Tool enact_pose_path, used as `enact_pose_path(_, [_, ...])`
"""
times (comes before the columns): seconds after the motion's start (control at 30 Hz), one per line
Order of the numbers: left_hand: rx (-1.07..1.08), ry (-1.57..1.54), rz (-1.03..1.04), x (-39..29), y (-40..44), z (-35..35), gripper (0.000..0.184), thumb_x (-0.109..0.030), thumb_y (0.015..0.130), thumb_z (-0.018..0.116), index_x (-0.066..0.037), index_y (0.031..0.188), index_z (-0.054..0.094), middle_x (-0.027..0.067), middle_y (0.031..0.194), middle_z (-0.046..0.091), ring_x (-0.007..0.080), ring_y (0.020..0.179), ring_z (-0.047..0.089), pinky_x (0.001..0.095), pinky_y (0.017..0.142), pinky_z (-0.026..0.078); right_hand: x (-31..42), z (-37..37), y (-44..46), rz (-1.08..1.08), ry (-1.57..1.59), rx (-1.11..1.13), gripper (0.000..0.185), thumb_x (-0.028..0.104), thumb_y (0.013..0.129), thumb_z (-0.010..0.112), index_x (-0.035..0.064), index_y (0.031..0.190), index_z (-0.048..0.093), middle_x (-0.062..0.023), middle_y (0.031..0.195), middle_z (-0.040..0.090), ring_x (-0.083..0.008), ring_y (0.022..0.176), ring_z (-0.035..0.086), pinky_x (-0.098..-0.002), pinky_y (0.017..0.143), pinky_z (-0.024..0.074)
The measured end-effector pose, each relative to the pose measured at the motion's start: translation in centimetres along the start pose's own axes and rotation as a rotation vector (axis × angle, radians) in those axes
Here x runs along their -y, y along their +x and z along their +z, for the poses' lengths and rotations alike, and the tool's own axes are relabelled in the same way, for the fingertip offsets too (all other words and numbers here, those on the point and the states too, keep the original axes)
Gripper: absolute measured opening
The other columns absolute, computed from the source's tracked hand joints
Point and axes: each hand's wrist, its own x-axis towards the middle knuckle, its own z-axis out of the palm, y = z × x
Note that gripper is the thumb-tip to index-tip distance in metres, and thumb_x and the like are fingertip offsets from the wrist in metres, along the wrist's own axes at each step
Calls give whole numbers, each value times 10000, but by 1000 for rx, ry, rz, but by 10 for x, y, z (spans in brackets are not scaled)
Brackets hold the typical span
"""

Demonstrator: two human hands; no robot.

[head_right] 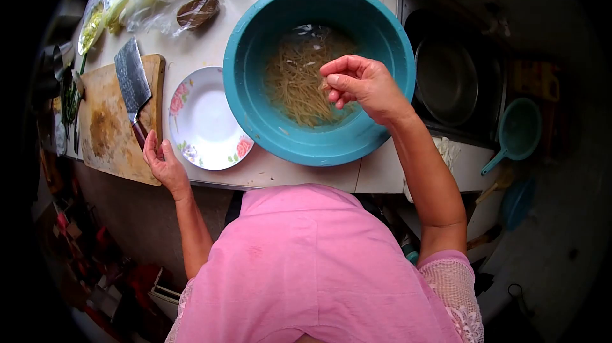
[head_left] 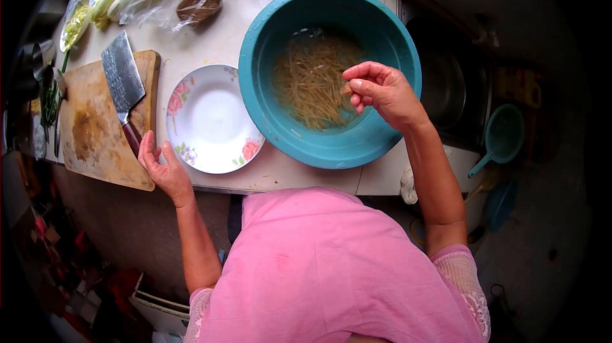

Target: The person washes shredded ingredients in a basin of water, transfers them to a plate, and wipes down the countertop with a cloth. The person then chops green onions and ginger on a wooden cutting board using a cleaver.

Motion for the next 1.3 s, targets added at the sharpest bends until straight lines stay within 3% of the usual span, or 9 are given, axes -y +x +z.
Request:
enact_pose_path(0.1, [12,0,-6,-2,0,2,327,-50,827,533,-8,1150,510,92,1179,466,185,1042,472,294,847,405,9,4,-2,137,-445,139,200,149,833,579,28,992,599,-94,864,631,-142,694,603,-264,592,506])
enact_pose_path(0.13, [19,-7,-17,-2,0,2,327,-50,828,533,-8,1151,509,91,1181,465,183,1044,472,292,846,404,-2,2,-1,-195,-1109,123,209,170,819,582,48,986,611,-106,875,624,-219,764,608,-326,673,496])
enact_pose_path(0.23, [9,-14,11,-1,1,3,327,-53,829,534,-13,1153,508,87,1186,463,178,1049,471,287,843,402,-14,-2,11,-303,-1474,-193,191,164,800,584,58,952,624,-119,846,608,-281,810,592,-366,724,472])
enact_pose_path(0.37, [7,-46,-3,1,1,1,328,-56,830,538,-16,1154,510,87,1187,463,176,1047,472,289,840,405,-16,-2,38,-337,-1449,-178,139,181,747,597,77,833,632,-113,808,603,-293,783,592,-399,691,480])
enact_pose_path(0.6, [-4,-11,-20,5,-1,-2,324,-54,829,537,-15,1150,513,89,1180,469,178,1049,470,287,833,409,-25,2,68,-362,-1463,-268,127,171,733,604,74,810,629,-122,803,601,-300,777,592,-405,686,481])
enact_pose_path(0.67, [-9,-15,-28,6,-1,-2,322,-53,828,537,-15,1148,516,88,1178,472,178,1049,469,287,833,408,-20,12,63,-328,-1292,-190,116,165,729,605,69,794,620,-127,811,597,-309,776,588,-408,686,481])
enact_pose_path(0.83, [15,23,-31,1,0,1,324,-47,824,534,-17,1146,518,88,1176,469,182,1036,471,295,834,408,-31,12,61,-333,-1414,-119,109,126,741,629,63,829,634,-117,798,578,-291,757,582,-361,680,477])
enact_pose_path(1.0, [-3,5,-4,6,2,1,326,-48,823,534,-21,1147,518,91,1178,464,183,1034,470,294,833,411,-16,9,49,-257,-1117,-162,103,141,727,593,60,776,630,-132,837,583,-321,802,572,-393,720,467])
enact_pose_path(1.3, [0,-4,-16,5,4,3,333,-26,815,538,-18,1147,515,94,1178,466,184,1050,471,293,828,421,-38,4,67,-355,-1312,-136,109,143,720,596,50,771,619,-150,813,579,-328,783,575,-411,698,471])
